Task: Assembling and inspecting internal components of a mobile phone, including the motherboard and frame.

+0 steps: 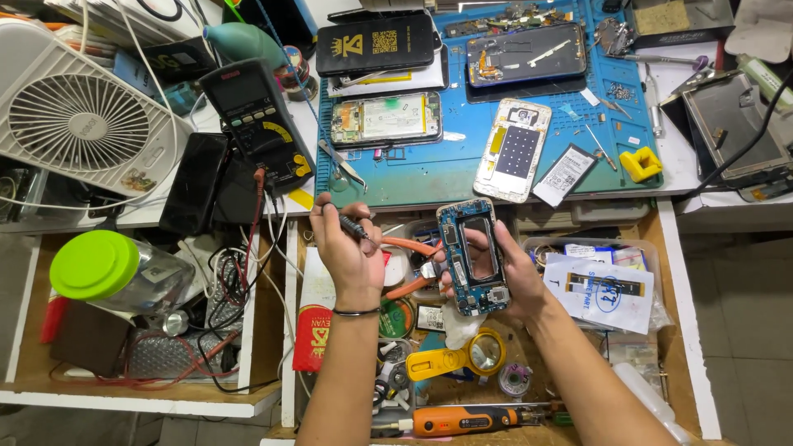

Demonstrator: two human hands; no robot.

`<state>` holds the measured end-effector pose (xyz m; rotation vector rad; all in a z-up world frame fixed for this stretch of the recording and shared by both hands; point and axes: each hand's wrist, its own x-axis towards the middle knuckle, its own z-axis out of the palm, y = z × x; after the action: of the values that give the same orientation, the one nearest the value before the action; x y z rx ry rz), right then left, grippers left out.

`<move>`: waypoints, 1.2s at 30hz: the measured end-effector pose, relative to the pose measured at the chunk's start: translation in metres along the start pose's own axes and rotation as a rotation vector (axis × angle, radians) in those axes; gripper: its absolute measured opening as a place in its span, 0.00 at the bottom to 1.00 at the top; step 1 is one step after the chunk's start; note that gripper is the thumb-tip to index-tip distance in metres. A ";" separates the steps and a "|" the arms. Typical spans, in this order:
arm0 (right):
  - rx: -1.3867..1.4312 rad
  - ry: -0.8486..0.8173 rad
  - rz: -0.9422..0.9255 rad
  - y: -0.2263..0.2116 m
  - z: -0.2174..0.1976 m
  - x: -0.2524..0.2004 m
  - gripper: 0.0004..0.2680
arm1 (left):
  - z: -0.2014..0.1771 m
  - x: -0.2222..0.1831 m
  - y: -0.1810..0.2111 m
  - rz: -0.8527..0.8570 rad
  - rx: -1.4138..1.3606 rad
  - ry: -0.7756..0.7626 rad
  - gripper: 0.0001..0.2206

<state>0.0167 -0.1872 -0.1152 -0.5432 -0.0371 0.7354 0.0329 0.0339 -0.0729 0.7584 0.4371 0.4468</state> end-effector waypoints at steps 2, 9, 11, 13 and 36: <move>0.006 -0.016 0.001 0.001 -0.001 0.000 0.28 | -0.002 0.002 0.002 0.009 0.019 0.030 0.03; 0.066 -0.064 -0.009 0.001 0.000 -0.003 0.28 | 0.012 -0.004 0.009 0.125 0.060 0.102 0.08; 0.066 -0.063 -0.007 0.000 0.003 -0.003 0.29 | 0.013 -0.007 0.012 0.125 0.050 0.096 0.10; 0.066 -0.061 -0.008 -0.001 0.005 -0.004 0.31 | 0.016 -0.011 0.015 0.123 0.040 0.089 0.13; 0.127 -0.045 -0.071 0.000 -0.014 0.001 0.27 | 0.030 -0.030 0.018 0.250 0.158 -0.131 0.22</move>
<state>0.0203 -0.1923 -0.1273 -0.4021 -0.0504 0.6754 0.0201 0.0132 -0.0337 0.9957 0.2567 0.5970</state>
